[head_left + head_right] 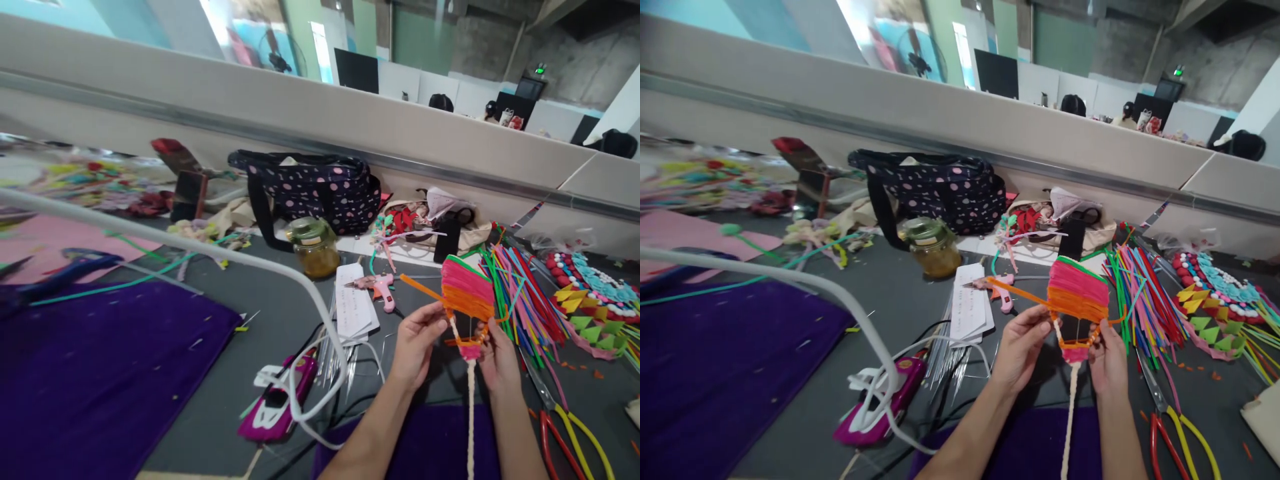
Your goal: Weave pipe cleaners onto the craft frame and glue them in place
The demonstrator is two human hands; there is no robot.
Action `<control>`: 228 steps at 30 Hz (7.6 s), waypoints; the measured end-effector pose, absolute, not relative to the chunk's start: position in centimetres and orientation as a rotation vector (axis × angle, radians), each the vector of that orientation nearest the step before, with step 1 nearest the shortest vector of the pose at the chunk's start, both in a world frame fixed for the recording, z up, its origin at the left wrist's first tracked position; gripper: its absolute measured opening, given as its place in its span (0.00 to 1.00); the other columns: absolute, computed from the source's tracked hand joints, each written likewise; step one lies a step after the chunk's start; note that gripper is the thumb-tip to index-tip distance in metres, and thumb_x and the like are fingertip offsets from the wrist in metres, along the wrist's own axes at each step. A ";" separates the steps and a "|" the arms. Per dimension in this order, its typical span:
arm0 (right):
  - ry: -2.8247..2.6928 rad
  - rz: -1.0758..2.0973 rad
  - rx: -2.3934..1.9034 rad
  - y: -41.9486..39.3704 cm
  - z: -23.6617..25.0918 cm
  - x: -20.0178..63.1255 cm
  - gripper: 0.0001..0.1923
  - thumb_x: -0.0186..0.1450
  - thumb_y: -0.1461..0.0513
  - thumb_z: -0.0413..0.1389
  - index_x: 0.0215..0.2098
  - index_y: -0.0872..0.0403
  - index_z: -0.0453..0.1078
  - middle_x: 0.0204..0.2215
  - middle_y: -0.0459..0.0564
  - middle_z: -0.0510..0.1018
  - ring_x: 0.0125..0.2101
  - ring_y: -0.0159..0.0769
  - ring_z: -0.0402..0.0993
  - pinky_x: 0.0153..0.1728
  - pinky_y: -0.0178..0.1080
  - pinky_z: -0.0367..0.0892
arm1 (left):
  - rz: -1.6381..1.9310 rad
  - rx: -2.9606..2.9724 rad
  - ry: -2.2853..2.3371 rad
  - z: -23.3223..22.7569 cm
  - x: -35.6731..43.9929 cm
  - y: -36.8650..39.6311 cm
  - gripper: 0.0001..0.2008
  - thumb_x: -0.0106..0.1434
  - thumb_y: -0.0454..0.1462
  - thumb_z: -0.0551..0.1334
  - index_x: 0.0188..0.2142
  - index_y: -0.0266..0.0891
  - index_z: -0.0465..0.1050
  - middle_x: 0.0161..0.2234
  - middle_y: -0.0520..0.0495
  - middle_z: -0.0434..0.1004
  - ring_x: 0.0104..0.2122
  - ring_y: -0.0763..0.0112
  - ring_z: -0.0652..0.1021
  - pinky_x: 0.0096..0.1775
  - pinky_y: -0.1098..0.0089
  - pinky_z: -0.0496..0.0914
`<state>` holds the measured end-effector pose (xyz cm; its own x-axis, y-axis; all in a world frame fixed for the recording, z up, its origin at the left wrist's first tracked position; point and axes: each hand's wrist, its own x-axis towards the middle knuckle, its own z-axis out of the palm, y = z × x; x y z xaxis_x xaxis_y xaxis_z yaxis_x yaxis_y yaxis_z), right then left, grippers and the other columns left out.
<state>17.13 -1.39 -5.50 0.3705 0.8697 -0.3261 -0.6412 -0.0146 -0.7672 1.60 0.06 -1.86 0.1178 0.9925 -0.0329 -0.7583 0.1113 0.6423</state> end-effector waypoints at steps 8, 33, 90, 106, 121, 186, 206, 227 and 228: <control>-0.410 0.971 -1.062 -1.6 -4.7 16.1 0.15 0.52 0.54 0.65 0.25 0.57 0.68 0.18 0.41 0.71 0.14 0.23 0.62 0.13 0.27 0.59 | 1.341 0.454 0.577 -1.9 2.2 0.4 0.17 0.48 0.35 0.71 0.39 0.38 0.73 0.38 0.46 0.79 0.38 0.66 0.78 0.41 0.65 0.73; -0.400 1.086 -0.927 -1.6 -3.7 15.6 0.11 0.52 0.57 0.62 0.27 0.54 0.67 0.20 0.43 0.73 0.15 0.23 0.59 0.12 0.26 0.54 | 1.238 0.199 0.676 -4.4 2.1 2.0 0.07 0.54 0.30 0.67 0.33 0.37 0.72 0.31 0.49 0.80 0.28 0.71 0.80 0.39 0.65 0.76; -0.640 0.807 -1.004 -2.2 -3.5 14.9 0.08 0.57 0.60 0.61 0.33 0.54 0.69 0.27 0.45 0.75 0.22 0.27 0.68 0.20 0.29 0.65 | 1.065 -0.168 0.648 -5.2 1.2 3.2 0.11 0.66 0.28 0.52 0.35 0.32 0.73 0.25 0.45 0.80 0.23 0.72 0.80 0.30 0.73 0.76; -0.578 0.841 -0.966 -2.1 -3.4 15.2 0.06 0.56 0.60 0.60 0.29 0.55 0.70 0.27 0.45 0.75 0.23 0.28 0.69 0.24 0.31 0.68 | 1.047 -0.141 0.639 -5.4 0.7 3.3 0.12 0.65 0.28 0.53 0.40 0.36 0.74 0.28 0.46 0.81 0.25 0.73 0.80 0.33 0.75 0.76; -0.489 0.854 -1.033 -1.8 -4.2 16.8 0.14 0.50 0.62 0.63 0.35 0.54 0.71 0.31 0.45 0.77 0.29 0.30 0.72 0.28 0.32 0.67 | 1.322 0.316 0.598 -3.9 1.8 1.9 0.06 0.57 0.35 0.65 0.35 0.37 0.73 0.33 0.48 0.80 0.32 0.70 0.80 0.41 0.65 0.75; -0.416 0.867 -1.019 -1.7 -3.8 17.6 0.15 0.49 0.58 0.66 0.31 0.55 0.70 0.21 0.39 0.70 0.17 0.23 0.62 0.19 0.28 0.59 | 1.375 0.429 0.760 -4.1 1.3 2.4 0.17 0.41 0.34 0.74 0.34 0.34 0.78 0.32 0.45 0.81 0.27 0.74 0.78 0.30 0.76 0.71; -0.408 0.659 -1.066 -1.6 -4.5 17.7 0.13 0.51 0.57 0.64 0.27 0.56 0.67 0.19 0.40 0.70 0.17 0.24 0.63 0.17 0.29 0.57 | 1.418 0.312 0.843 -4.6 1.3 2.4 0.10 0.47 0.33 0.71 0.31 0.32 0.78 0.26 0.46 0.80 0.24 0.75 0.78 0.28 0.77 0.74; -0.407 0.765 -1.035 -1.9 -3.8 17.6 0.12 0.52 0.57 0.63 0.29 0.54 0.68 0.21 0.41 0.72 0.19 0.26 0.66 0.18 0.30 0.58 | 1.429 0.279 0.787 -4.0 1.2 2.3 0.11 0.46 0.34 0.72 0.31 0.33 0.77 0.25 0.48 0.79 0.23 0.76 0.77 0.28 0.77 0.73; -0.411 0.761 -1.036 -1.9 -3.7 17.6 0.12 0.52 0.57 0.63 0.29 0.54 0.68 0.21 0.41 0.72 0.19 0.27 0.67 0.18 0.30 0.58 | 1.429 0.268 0.791 -4.0 1.2 2.4 0.11 0.47 0.34 0.71 0.31 0.33 0.77 0.25 0.48 0.79 0.23 0.76 0.78 0.28 0.77 0.73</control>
<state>17.59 -1.92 -3.73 0.6799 0.7322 -0.0409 -0.3676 0.2920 -0.8830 1.16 2.36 -4.05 -0.0556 0.9443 -0.3244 -0.7763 0.1635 0.6088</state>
